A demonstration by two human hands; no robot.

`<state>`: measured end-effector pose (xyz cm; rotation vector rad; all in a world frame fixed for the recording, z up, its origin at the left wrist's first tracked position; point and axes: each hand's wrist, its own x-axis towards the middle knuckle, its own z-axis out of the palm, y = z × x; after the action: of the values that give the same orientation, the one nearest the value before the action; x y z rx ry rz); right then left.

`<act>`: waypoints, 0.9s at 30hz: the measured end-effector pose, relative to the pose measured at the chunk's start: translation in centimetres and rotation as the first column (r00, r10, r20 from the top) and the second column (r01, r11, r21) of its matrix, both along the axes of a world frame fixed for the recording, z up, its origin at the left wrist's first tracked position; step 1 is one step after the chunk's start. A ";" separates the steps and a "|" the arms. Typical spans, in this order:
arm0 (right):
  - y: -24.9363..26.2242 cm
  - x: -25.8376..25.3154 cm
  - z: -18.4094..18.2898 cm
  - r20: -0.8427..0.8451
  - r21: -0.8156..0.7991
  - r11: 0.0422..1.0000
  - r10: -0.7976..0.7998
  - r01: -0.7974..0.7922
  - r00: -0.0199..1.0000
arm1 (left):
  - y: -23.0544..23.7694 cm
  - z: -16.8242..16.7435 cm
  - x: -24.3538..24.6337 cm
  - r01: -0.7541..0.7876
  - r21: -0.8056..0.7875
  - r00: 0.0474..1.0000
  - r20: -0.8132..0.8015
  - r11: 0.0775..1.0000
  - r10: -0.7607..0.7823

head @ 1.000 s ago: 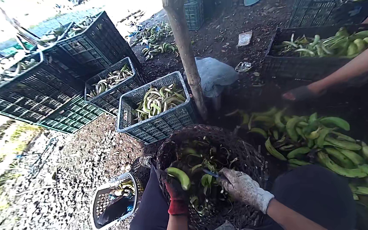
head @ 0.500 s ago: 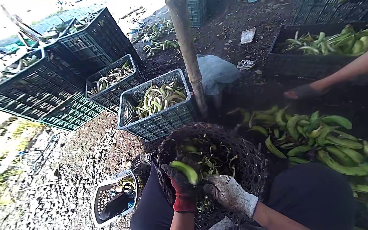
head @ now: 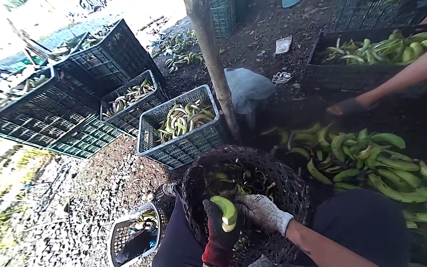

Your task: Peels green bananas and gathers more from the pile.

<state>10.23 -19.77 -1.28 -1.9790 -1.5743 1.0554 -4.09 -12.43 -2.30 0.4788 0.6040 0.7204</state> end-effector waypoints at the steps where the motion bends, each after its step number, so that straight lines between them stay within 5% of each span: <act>1: -0.3 0.2 1.0 0.054 0.012 1.000 0.000 -0.001 0.999 | 0.1 0.8 -0.4 0.045 0.124 0.992 -0.124 0.991 -0.029; 4: -0.8 1.0 2.8 0.268 0.078 0.994 0.054 -0.078 0.962 | 1.4 2.9 -2.1 0.450 0.339 0.818 -0.527 0.826 -0.229; 6: -0.8 1.5 3.2 0.346 0.061 0.984 0.136 -0.167 0.928 | 1.9 3.8 -1.8 0.569 0.169 0.693 -0.625 0.805 -0.359; 9: 0.2 2.7 2.9 0.335 -0.006 0.978 0.197 -0.207 0.922 | 2.2 3.5 -1.3 0.635 0.023 0.639 -0.578 0.772 -0.508; 12: 1.6 4.6 2.4 0.302 -0.160 0.983 -0.035 0.087 0.953 | 1.0 4.6 -1.5 0.809 0.019 0.519 -0.492 0.587 -0.699; 14: 1.7 7.7 1.5 0.275 -0.256 0.905 -0.267 0.338 0.924 | -1.6 6.3 -1.3 0.891 0.016 0.411 -0.449 0.453 -0.793; 15: 1.4 8.5 1.2 0.236 -0.227 0.893 -0.338 0.390 0.911 | -1.8 6.2 -1.1 0.845 0.036 0.495 -0.427 0.533 -0.757; 17: 0.2 7.8 2.4 0.104 -0.027 0.930 -0.361 0.366 0.927 | 0.2 4.5 0.0 0.521 0.087 0.831 -0.280 0.849 -0.481; 19: -1.6 4.1 2.4 -0.017 0.323 0.910 -0.268 0.259 0.963 | 2.9 4.2 1.0 0.152 -0.007 0.984 -0.093 0.988 -0.152; 22: -2.0 0.2 0.9 0.124 0.706 0.708 -0.134 0.008 0.983 | 3.7 5.5 2.0 0.001 -0.068 1.000 0.027 0.998 0.001; 27: -1.4 -0.2 0.4 0.183 0.728 0.685 -0.165 -0.020 0.969 | 2.1 6.2 2.8 -0.046 -0.192 0.997 0.057 0.980 0.058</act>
<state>10.05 -21.18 -0.87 -1.5923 -1.6539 0.0756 -1.33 -10.29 3.91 0.2628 0.6216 0.7166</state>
